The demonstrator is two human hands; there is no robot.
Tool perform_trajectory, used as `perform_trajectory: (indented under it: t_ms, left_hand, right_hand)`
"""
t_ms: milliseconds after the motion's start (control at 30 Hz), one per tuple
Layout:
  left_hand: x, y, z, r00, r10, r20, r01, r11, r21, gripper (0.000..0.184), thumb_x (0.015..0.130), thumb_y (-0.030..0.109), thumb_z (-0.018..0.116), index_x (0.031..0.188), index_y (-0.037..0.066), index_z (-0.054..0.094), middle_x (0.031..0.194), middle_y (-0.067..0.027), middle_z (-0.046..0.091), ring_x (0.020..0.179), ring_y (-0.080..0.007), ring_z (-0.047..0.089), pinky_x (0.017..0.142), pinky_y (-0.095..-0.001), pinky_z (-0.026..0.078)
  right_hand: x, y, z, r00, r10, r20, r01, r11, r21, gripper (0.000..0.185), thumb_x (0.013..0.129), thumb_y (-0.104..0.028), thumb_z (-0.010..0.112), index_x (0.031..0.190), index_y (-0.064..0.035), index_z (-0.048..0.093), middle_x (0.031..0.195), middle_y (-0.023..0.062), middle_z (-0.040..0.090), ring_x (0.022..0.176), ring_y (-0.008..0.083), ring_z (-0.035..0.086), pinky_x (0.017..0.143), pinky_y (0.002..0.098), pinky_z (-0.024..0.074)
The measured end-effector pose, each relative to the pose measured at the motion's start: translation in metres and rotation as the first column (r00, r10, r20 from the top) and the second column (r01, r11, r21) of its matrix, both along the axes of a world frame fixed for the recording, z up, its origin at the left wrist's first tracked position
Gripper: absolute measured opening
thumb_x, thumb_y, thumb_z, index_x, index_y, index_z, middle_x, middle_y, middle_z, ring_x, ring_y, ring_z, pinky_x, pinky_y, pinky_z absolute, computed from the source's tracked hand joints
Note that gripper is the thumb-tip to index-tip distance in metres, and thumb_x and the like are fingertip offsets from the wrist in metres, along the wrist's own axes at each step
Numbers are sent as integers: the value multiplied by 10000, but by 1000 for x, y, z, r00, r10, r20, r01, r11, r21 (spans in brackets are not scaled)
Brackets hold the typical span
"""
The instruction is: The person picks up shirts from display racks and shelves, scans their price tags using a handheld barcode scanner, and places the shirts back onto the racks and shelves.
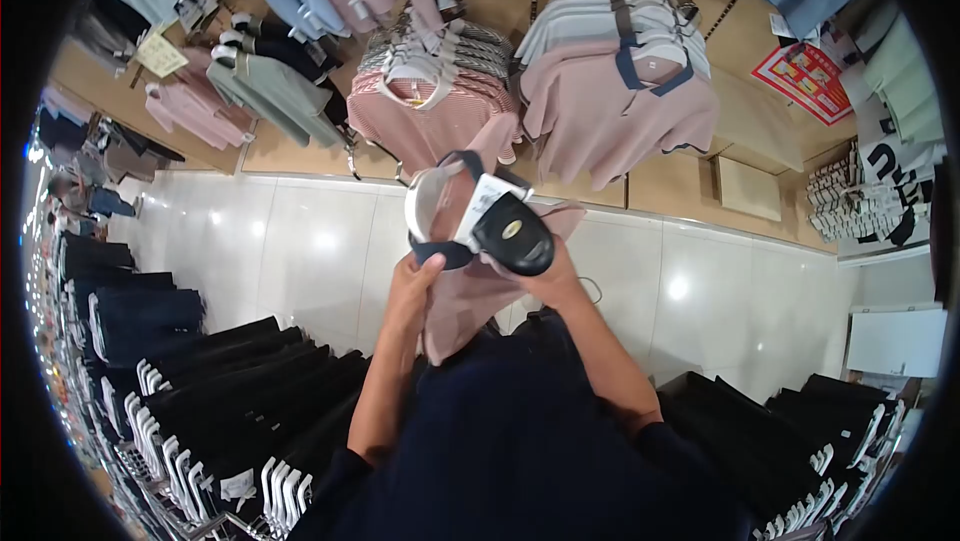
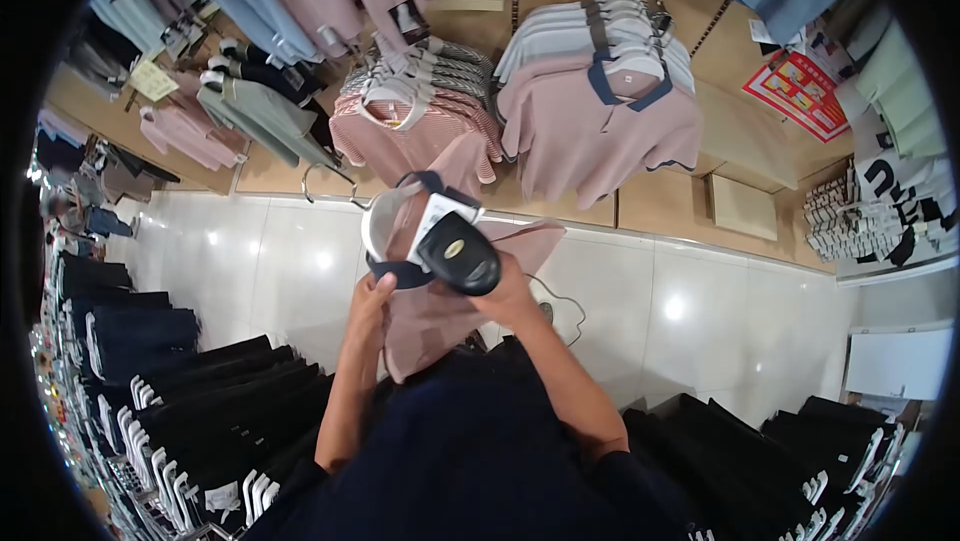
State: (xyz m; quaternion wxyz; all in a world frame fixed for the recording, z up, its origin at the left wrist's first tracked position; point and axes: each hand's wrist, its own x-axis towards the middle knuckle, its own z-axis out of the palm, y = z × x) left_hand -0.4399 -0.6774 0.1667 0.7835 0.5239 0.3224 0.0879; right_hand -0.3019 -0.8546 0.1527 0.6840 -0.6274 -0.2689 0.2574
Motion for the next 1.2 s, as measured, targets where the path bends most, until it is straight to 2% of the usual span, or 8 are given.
perform_trajectory:
  t_ms: [67, 300, 333, 433, 667, 933, 1033, 1200]
  left_hand:
    - [3, -2, -10, 988, 59, 145, -44, 993, -108, 335, 871, 242, 753, 1059, -23, 670, 906, -59, 701, 820, -133, 656, 750, -274, 515]
    - [-6, 27, -3, 965, 190, 180, -168, 977, -132, 210, 880, 104, 731, 1029, -39, 693, 960, -90, 720, 847, -143, 668, 783, -287, 517]
    - [-7, 32, -10, 963, 201, 179, -182, 976, -118, 216, 879, 108, 729, 1038, -34, 695, 967, -86, 721, 847, -144, 670, 791, -286, 517]
    - [-5, 34, -10, 960, 225, 169, -220, 974, -52, 228, 878, 111, 729, 1053, -31, 696, 969, -82, 721, 843, -140, 667, 793, -280, 514]
    - [14, 29, -42, 950, 256, 180, -282, 950, 135, 139, 898, 84, 727, 983, -14, 679, 844, -21, 673, 684, -77, 579, 596, -233, 463]
    - [53, 11, -62, 906, 357, 228, -418, 842, 341, 90, 906, 60, 717, 926, 0, 653, 761, 30, 598, 642, -61, 519, 570, -243, 419]
    - [80, 4, -56, 872, 359, 333, -488, 699, 523, 111, 909, 72, 718, 897, 0, 635, 738, 22, 588, 605, -77, 507, 564, -267, 427]
    - [115, -9, -42, 895, 360, 264, -446, 717, 536, 170, 896, 107, 744, 952, -31, 662, 795, -24, 657, 678, -103, 568, 640, -275, 475]
  right_hand:
    - [-23, 16, 0, 995, 66, 70, -73, 991, 110, 397, 766, 23, 776, 1143, -2, 657, 1042, 61, 722, 953, 109, 654, 857, 286, 522]
    - [-36, 19, -8, 957, -243, -158, 244, 970, -18, 280, 825, -50, 781, 1072, 28, 676, 1029, 61, 728, 931, 118, 671, 849, 275, 527]
    - [-35, 12, -8, 956, -262, -135, 260, 965, -31, 199, 843, -55, 771, 1013, 11, 691, 949, 37, 723, 840, 98, 663, 768, 262, 532]
    - [-35, -4, -12, 972, -168, -163, 148, 981, -127, 124, 877, -102, 750, 931, -12, 683, 782, -8, 661, 667, 65, 596, 619, 248, 490]
    - [-38, 16, 4, 951, 130, -281, -145, 989, -35, 178, 931, -179, 699, 949, -40, 589, 767, -5, 565, 635, 84, 550, 587, 263, 472]
    - [6, 28, 16, 646, 139, -751, -23, 986, 163, 238, 988, -296, 618, 981, -64, 560, 815, 35, 580, 573, 125, 565, 525, 280, 484]
    - [30, 33, 12, 624, 187, -759, -39, 977, 209, 228, 987, -298, 618, 954, -82, 553, 791, 23, 571, 557, 121, 557, 513, 281, 481]
    - [67, 28, 8, 692, 182, -699, -95, 982, 162, 260, 984, -317, 625, 897, -81, 557, 732, 12, 569, 561, 115, 566, 520, 278, 479]
